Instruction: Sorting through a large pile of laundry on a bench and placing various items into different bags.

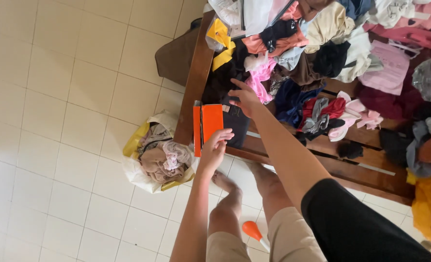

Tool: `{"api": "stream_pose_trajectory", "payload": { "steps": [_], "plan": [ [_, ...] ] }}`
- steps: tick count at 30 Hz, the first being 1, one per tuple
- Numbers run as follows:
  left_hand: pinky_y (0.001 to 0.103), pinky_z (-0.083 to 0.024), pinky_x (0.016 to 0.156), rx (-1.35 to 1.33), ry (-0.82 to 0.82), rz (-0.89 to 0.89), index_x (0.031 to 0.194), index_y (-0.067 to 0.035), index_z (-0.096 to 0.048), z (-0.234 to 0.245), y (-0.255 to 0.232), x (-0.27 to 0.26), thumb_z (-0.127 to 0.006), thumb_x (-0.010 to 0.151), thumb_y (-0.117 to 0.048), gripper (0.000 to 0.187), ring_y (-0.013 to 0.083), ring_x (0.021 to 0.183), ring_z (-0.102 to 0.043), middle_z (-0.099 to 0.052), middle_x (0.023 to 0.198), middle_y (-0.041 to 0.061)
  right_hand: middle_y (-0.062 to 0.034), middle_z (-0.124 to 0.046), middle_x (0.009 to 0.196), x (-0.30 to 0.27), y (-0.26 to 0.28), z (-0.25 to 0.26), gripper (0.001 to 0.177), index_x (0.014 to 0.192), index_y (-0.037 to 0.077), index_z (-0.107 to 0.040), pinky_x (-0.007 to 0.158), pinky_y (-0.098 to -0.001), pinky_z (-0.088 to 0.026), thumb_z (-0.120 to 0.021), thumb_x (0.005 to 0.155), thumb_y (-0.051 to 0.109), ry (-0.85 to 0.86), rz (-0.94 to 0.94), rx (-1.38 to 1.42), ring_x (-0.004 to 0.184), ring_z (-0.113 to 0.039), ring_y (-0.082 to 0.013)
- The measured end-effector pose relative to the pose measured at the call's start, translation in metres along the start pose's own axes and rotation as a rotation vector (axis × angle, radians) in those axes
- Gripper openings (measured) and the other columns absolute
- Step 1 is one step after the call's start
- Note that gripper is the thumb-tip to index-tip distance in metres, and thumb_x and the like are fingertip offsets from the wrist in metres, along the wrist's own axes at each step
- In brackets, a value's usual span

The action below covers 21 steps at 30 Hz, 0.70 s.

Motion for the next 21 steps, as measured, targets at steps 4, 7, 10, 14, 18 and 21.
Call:
{"api": "stream_pose_trajectory", "payload": {
  "steps": [4,7,10,14,18,21],
  "plan": [
    [0.031,-0.051,0.099,-0.067,-0.024,-0.096,0.131,-0.002,-0.061,-0.004,0.022,0.023,-0.043,0.094,0.01,0.043,0.0191,0.114,-0.068,-0.073,0.121,0.014,-0.0046,-0.061,0.104,-0.044,0.036,-0.012,0.055,0.146,0.012,-0.059,0.083,-0.0308,-0.052,-0.06,0.093,-0.001,0.089,0.151,0.159,0.098,-0.06,-0.0149],
    [0.033,-0.052,0.1,-0.396,-0.147,0.017,0.134,-0.007,-0.058,-0.005,-0.029,0.03,-0.043,0.098,0.001,0.039,0.0209,0.111,-0.068,-0.072,0.121,0.012,-0.0056,-0.062,0.099,-0.144,0.082,-0.044,0.045,0.145,0.003,-0.061,0.087,-0.0288,-0.051,-0.058,0.1,-0.007,0.295,0.423,0.26,0.094,-0.06,-0.0158],
    [0.036,-0.052,0.098,-0.503,-0.269,-0.003,0.136,-0.008,-0.052,0.0,-0.107,0.02,-0.051,0.097,-0.009,0.039,0.0247,0.111,-0.066,-0.069,0.122,0.013,-0.0077,-0.068,0.118,-0.251,0.105,-0.069,0.031,0.124,-0.002,-0.072,0.094,-0.0296,-0.053,-0.057,0.098,-0.011,0.591,0.483,0.104,0.102,-0.064,-0.0156],
    [0.039,-0.05,0.096,0.07,-0.272,-0.352,0.135,0.003,-0.049,0.051,-0.056,0.066,-0.065,0.088,-0.012,0.051,0.0281,0.11,-0.06,-0.063,0.122,0.017,-0.0145,-0.067,0.131,-0.324,0.126,-0.09,0.029,0.122,-0.001,-0.073,0.086,-0.032,-0.056,-0.063,0.097,-0.011,1.184,0.306,-0.088,0.097,-0.068,-0.0175],
    [0.036,-0.049,0.094,-0.425,-0.189,-0.063,0.14,0.002,-0.053,0.085,-0.031,0.07,-0.05,0.096,-0.003,0.044,0.026,0.107,-0.06,-0.063,0.122,0.014,-0.0108,-0.063,0.131,-0.302,0.107,-0.078,0.031,0.121,0.0,-0.073,0.091,-0.0327,-0.057,-0.062,0.093,-0.006,0.703,0.581,-0.166,0.104,-0.068,-0.0172],
    [0.039,-0.055,0.094,-0.788,-0.206,-0.009,0.142,-0.002,-0.054,0.077,-0.113,0.017,-0.054,0.087,0.001,0.056,0.0258,0.109,-0.065,-0.067,0.125,0.011,-0.0076,-0.058,0.137,-0.272,0.114,-0.078,0.042,0.14,0.001,-0.059,0.105,-0.0318,-0.046,-0.064,0.099,0.001,0.4,0.672,0.032,0.12,-0.056,-0.0172]
  ]
}}
Point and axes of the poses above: each hand's wrist, its own x-axis towards the middle knuckle, its own z-axis out of the back of the hand, y = z × x, the point moved 1 cm from there along x, towards the middle knuckle
